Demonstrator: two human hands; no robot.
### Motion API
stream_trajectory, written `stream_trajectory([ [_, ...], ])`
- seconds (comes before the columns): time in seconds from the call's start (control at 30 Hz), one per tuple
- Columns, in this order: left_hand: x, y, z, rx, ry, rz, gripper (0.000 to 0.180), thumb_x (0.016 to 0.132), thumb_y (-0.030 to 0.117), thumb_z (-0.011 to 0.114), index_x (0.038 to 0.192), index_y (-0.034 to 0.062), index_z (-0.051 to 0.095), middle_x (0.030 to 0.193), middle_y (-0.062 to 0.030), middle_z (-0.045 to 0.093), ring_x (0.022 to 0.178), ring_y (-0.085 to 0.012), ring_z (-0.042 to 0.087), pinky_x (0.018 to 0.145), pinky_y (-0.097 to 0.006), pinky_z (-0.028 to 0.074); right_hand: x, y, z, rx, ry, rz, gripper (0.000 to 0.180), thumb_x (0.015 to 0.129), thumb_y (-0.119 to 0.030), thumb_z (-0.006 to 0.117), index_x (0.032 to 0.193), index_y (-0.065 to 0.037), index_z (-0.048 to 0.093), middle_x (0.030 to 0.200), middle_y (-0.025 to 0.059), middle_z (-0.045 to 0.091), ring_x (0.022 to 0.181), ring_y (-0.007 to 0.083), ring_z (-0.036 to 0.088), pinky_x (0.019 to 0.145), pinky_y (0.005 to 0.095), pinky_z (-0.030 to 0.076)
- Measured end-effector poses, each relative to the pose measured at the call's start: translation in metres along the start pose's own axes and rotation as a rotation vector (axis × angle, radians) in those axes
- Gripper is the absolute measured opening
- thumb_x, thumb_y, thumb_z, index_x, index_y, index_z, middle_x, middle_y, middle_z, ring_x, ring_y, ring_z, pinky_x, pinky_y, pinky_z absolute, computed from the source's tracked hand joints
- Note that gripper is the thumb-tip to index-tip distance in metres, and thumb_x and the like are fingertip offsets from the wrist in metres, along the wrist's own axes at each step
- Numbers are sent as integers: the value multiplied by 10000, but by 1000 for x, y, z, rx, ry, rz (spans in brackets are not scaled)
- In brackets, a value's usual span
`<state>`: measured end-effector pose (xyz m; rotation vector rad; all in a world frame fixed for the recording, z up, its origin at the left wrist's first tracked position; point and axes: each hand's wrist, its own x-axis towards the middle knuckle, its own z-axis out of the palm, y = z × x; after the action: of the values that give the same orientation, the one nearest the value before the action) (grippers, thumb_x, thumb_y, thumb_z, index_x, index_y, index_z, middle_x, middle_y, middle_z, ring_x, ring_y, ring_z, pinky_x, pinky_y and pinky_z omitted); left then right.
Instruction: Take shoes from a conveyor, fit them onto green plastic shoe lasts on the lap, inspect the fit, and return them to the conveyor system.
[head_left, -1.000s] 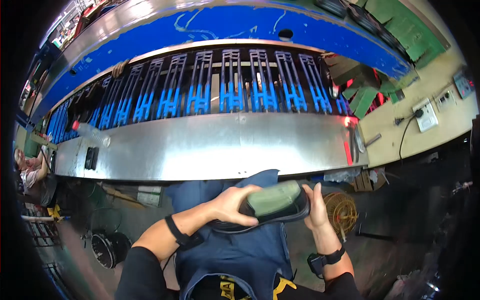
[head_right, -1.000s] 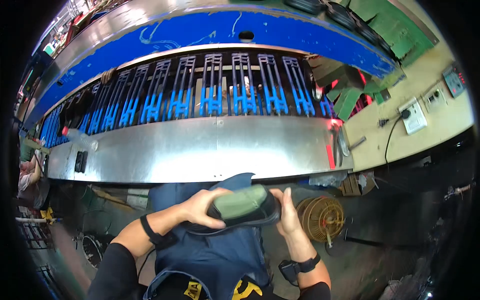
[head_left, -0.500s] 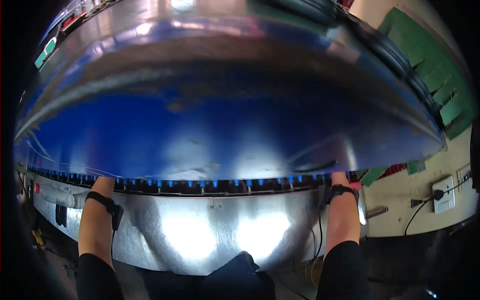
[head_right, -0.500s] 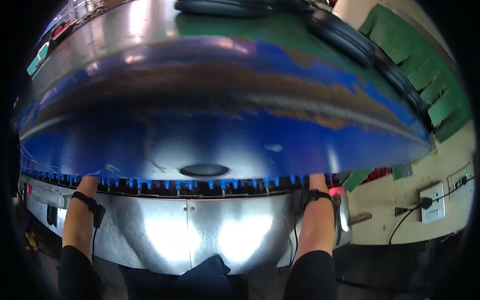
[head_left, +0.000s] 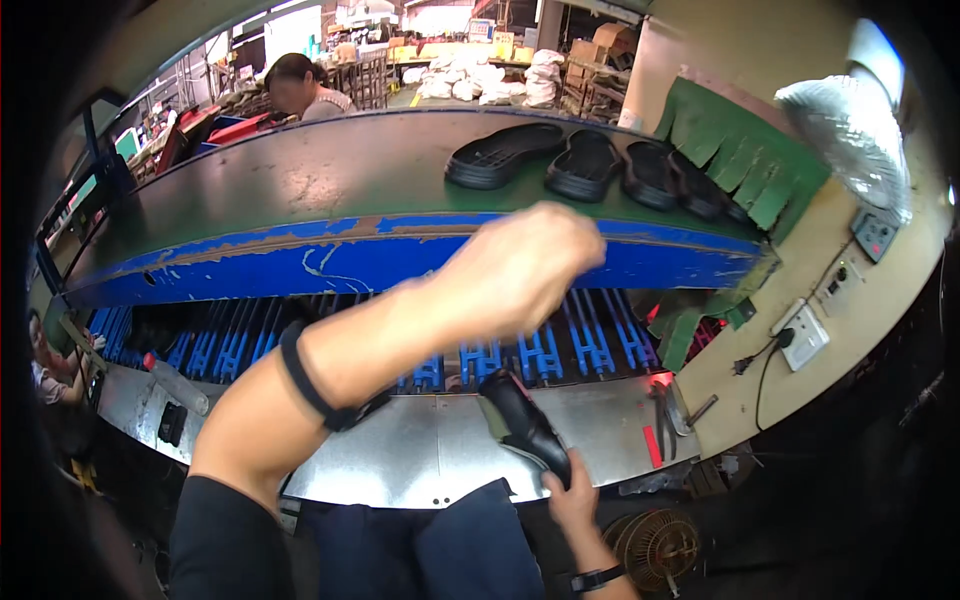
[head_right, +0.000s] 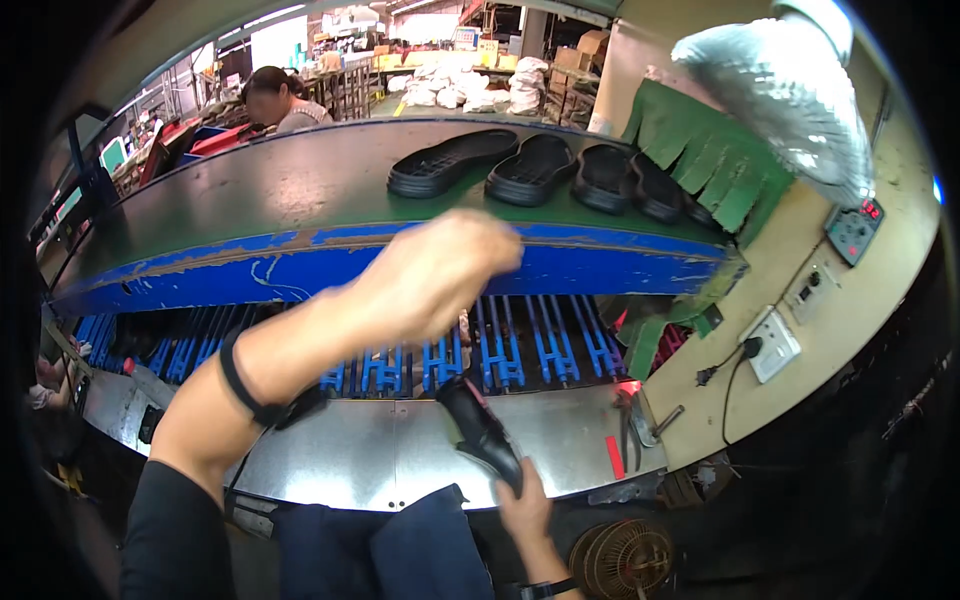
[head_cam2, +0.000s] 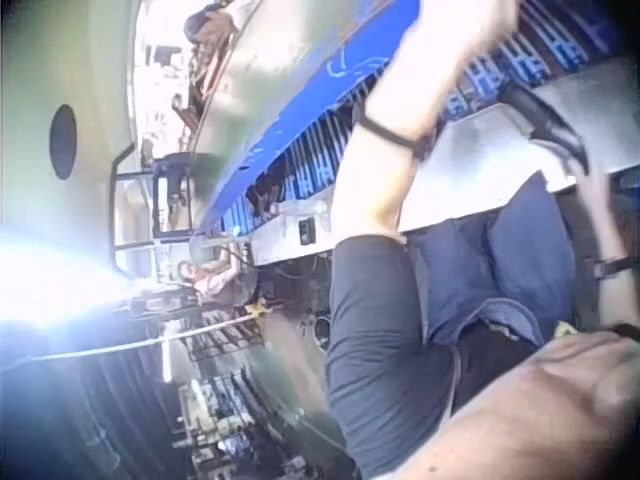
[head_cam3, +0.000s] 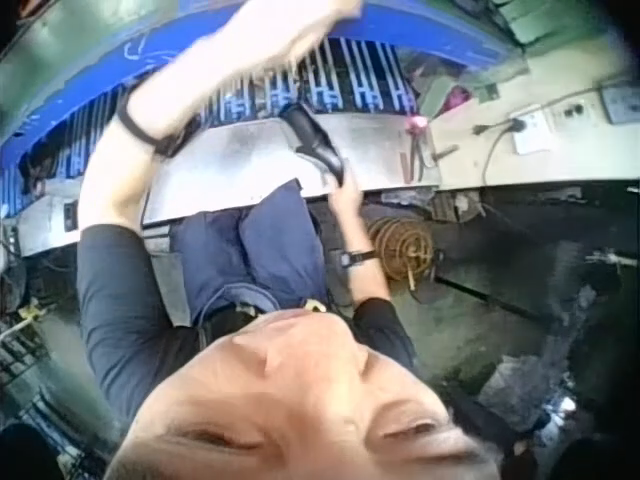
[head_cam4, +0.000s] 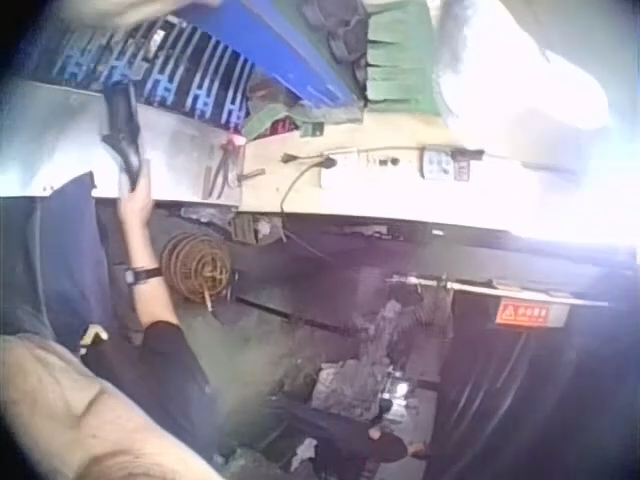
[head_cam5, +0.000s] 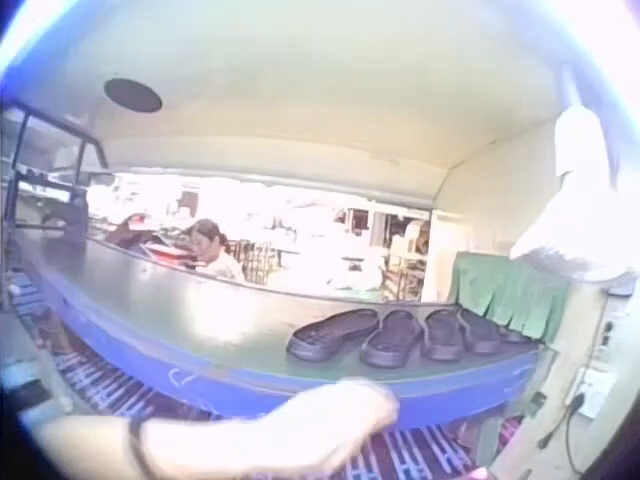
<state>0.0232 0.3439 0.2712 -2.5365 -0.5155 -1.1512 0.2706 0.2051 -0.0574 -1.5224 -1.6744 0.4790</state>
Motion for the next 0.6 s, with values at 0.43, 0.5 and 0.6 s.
stream_trajectory([
  [0.43, -10, 128, -78, -142, -169, -147, 204, 831, 205, 737, 916, 47, 640, 854, -122, 629, 795, -334, 619, 702, -420, 496, 18, -7, -33, -282, -379, -50, 633, 781, -179, 736, 1333, -11, 476, 1035, 280, 661, 962, 472, 636, 849, 529, 511],
  [0.5, -44, 223, -114, -181, -770, -147, 159, 775, 174, 731, 865, 90, 631, 749, -60, 554, 694, -251, 586, 607, -367, 440, 48, -58, -67, -406, -186, -387, 466, 727, -175, 765, 1140, -36, 598, 950, 223, 682, 871, 415, 649, 785, 509, 517],
  [0.6, -189, 360, -101, -210, -599, -300, 142, 763, 191, 646, 837, 95, 574, 717, -20, 456, 651, -175, 535, 619, -314, 423, 53, -172, -117, -93, -30, -843, 349, 709, -164, 809, 1016, -53, 688, 924, 139, 696, 815, 286, 666, 758, 384, 533],
])
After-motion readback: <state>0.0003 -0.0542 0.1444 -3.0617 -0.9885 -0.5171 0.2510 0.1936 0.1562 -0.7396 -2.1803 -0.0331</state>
